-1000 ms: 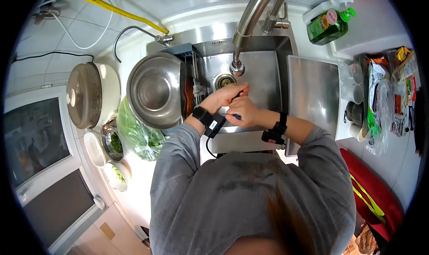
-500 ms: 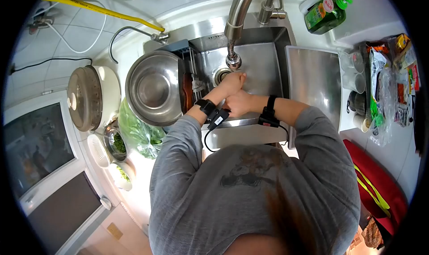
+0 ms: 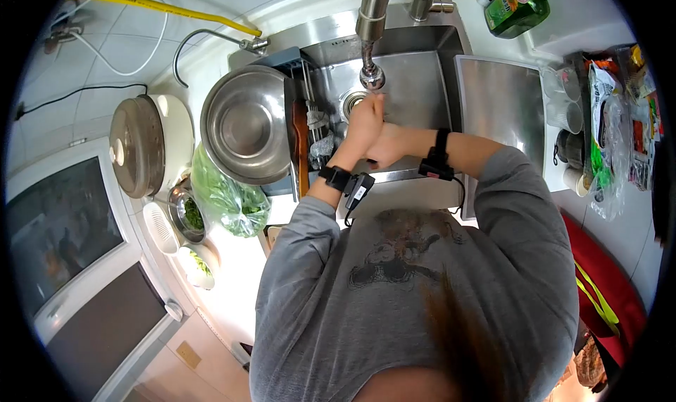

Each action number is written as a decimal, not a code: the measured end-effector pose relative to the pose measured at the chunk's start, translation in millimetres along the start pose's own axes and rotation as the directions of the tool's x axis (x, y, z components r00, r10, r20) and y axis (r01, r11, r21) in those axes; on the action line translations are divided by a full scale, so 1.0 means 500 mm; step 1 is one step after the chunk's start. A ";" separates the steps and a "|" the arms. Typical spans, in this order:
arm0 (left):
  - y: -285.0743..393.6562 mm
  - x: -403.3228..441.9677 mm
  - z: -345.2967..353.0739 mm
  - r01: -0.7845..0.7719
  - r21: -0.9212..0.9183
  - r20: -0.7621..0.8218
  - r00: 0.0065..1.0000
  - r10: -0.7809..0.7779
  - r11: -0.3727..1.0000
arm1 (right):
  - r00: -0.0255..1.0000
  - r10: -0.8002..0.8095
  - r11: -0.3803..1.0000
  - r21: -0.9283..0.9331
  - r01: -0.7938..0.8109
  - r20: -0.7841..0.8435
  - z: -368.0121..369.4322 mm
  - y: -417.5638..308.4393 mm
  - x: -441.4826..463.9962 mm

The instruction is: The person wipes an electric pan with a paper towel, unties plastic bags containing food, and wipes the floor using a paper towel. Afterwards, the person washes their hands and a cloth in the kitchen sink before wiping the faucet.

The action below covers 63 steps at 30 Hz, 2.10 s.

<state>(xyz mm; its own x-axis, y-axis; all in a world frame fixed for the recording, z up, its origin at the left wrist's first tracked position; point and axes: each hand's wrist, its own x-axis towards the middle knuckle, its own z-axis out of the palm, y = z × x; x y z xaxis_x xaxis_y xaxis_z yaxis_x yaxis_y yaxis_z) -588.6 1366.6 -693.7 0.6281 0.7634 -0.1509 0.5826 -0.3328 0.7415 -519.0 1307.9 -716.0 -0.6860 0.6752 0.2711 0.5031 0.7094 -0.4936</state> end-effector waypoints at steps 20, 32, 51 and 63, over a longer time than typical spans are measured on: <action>0.150 -0.127 -0.246 0.048 -0.832 -0.106 0.964 -0.244 0.552 | 0.835 0.371 0.899 0.381 -0.214 -0.407 -0.213 -0.118 -0.020; -0.004 -0.172 -0.224 0.163 -0.752 -0.169 0.889 -0.426 0.639 | 0.865 0.499 0.790 0.439 -0.429 -0.054 -0.189 -0.119 -0.001; -0.020 -0.223 -0.171 0.340 -0.776 -0.005 0.838 -0.545 0.531 | 0.908 0.056 0.963 0.218 -0.159 0.416 -0.036 -0.135 -0.149; 0.041 -0.127 -0.097 0.371 -0.669 0.183 0.922 -0.340 0.645 | 0.559 0.828 0.444 0.553 -0.705 0.048 -0.250 -0.112 -0.216</action>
<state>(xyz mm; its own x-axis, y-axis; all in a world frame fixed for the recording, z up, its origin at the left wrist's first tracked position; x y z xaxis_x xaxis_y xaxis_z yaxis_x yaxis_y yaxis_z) -641.6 1338.2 -637.0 0.4753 0.7160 -0.5113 0.2634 0.4387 0.8592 -407.5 1220.7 -614.2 0.0081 0.9550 -0.2965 0.4164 -0.2728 -0.8673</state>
